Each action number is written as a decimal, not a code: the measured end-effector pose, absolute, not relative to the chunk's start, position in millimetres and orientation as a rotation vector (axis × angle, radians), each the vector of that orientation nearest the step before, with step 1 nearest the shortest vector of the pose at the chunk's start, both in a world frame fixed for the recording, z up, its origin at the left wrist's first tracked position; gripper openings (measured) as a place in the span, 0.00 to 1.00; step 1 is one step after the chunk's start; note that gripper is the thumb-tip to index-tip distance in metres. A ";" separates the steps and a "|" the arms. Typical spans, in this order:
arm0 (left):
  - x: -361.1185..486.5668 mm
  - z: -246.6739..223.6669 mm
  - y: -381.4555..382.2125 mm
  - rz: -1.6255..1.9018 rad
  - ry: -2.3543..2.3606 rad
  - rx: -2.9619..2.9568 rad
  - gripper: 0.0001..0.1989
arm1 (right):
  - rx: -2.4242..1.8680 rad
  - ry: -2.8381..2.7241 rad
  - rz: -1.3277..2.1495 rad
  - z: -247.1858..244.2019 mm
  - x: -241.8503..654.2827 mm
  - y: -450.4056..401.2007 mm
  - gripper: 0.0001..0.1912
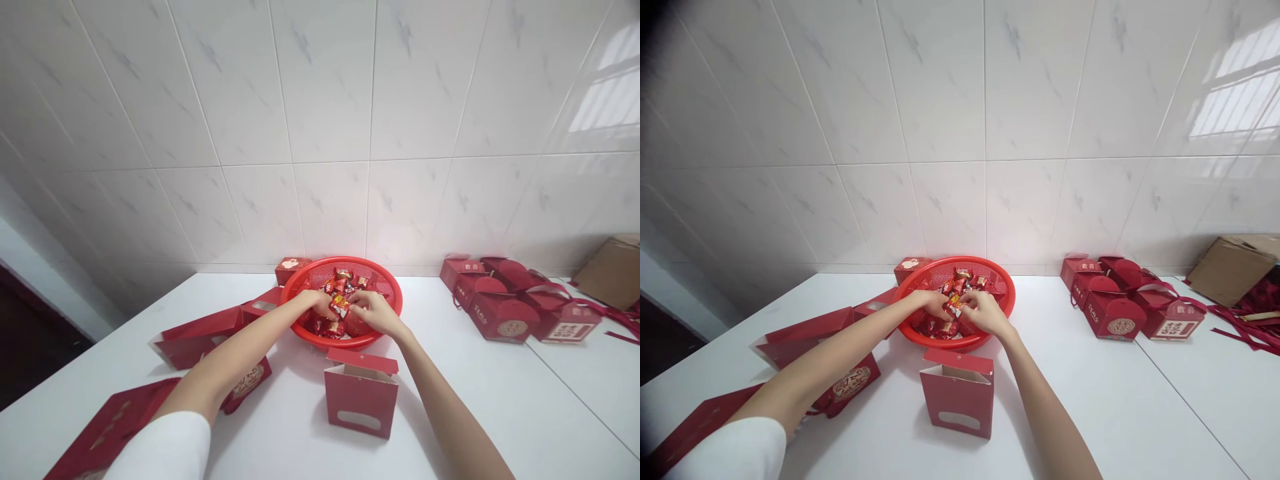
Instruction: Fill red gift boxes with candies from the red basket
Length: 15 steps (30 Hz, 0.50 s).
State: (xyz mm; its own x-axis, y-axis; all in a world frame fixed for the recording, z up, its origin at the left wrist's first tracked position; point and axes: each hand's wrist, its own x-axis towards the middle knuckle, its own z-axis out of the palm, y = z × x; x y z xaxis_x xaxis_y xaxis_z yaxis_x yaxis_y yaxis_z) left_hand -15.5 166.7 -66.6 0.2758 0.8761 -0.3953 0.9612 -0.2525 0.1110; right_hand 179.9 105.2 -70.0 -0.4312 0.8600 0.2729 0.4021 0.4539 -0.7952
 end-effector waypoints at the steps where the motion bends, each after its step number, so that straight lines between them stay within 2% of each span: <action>1: -12.5 -65.1 165.0 -0.412 1.702 2.206 0.26 | -1.065 -2.041 0.854 -70.4 180.1 105.6 0.09; 9: -3.2 -57.7 149.5 -0.432 1.771 2.158 0.27 | -1.085 -2.051 0.837 -70.3 180.1 105.2 0.08; 15: -8.6 -53.1 147.6 -0.307 1.706 2.161 0.18 | -0.998 -1.900 0.994 -71.4 182.1 106.8 0.13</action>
